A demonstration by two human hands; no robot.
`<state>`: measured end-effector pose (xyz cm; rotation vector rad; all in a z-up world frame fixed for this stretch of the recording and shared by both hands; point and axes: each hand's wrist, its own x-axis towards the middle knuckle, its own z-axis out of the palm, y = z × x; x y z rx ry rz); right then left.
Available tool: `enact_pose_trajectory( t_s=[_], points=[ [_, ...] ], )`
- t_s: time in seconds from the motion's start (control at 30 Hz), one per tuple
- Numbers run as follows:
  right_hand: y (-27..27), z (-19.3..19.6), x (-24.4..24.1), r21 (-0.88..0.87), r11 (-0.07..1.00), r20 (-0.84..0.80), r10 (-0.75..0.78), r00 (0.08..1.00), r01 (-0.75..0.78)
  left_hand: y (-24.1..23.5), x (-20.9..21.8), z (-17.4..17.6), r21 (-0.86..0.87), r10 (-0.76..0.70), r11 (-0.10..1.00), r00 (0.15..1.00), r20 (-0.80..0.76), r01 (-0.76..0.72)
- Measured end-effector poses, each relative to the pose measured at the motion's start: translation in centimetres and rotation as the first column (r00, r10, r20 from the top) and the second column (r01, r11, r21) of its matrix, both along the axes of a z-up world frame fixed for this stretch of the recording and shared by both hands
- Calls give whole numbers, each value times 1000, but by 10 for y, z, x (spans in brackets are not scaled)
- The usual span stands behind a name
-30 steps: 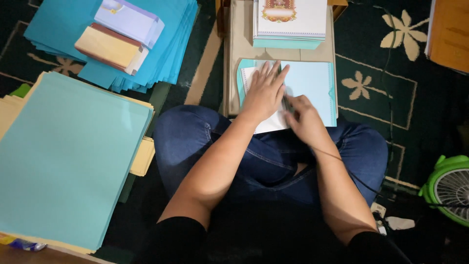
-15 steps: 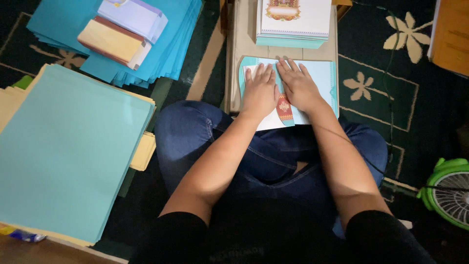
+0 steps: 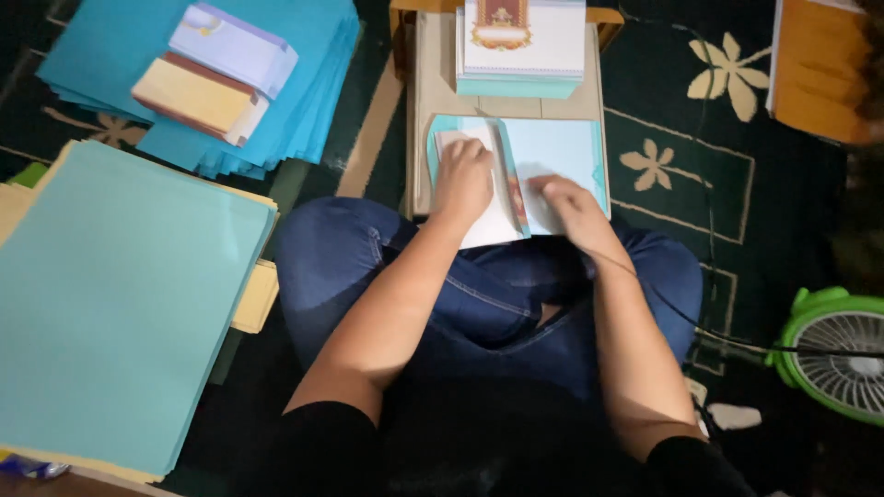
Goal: The person sits cross-legged on the floor and repeatedly folds light blue paper covers around small notebooks. They align the edges, fold the cover over the notebook, and press the crease flat before moving to the next item.
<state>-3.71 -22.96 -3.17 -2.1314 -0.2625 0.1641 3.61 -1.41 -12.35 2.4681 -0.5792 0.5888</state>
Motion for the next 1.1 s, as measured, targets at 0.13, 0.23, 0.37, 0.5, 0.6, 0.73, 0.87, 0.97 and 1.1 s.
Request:
enact_pose_trajectory(
  t_s=[0.13,0.23,0.37,0.5,0.6,0.73,0.87,0.97,1.1],
  points=[
    [-19,-59,27,184,941,-55,-277,959,283,2,-14,25,44,-141,988,986,-84,145],
    [-20,-50,23,73,951,-32,-297,954,299,5,-22,44,36,-231,969,947,-221,245],
    [-12,-31,14,88,954,-68,-282,957,288,2,-20,45,62,-235,964,941,-245,257],
    [-8,-30,10,168,951,-83,-248,965,259,5,-24,57,73,-255,957,931,-262,282],
    [-4,-31,6,209,936,-70,-277,958,285,6,-32,68,95,-229,962,946,-228,256],
    [-4,-26,-7,34,940,118,-340,933,339,7,-32,69,91,-241,958,937,-253,271],
    [31,12,-34,-87,986,-94,-152,984,144,2,-22,56,115,-175,973,965,-198,200],
    [43,21,-39,-21,997,-154,-80,985,77,1,-22,57,96,-133,984,975,-177,151],
    [41,1,-32,508,817,-283,-143,949,274,3,-30,74,85,-153,981,960,-235,177]
  ],
)
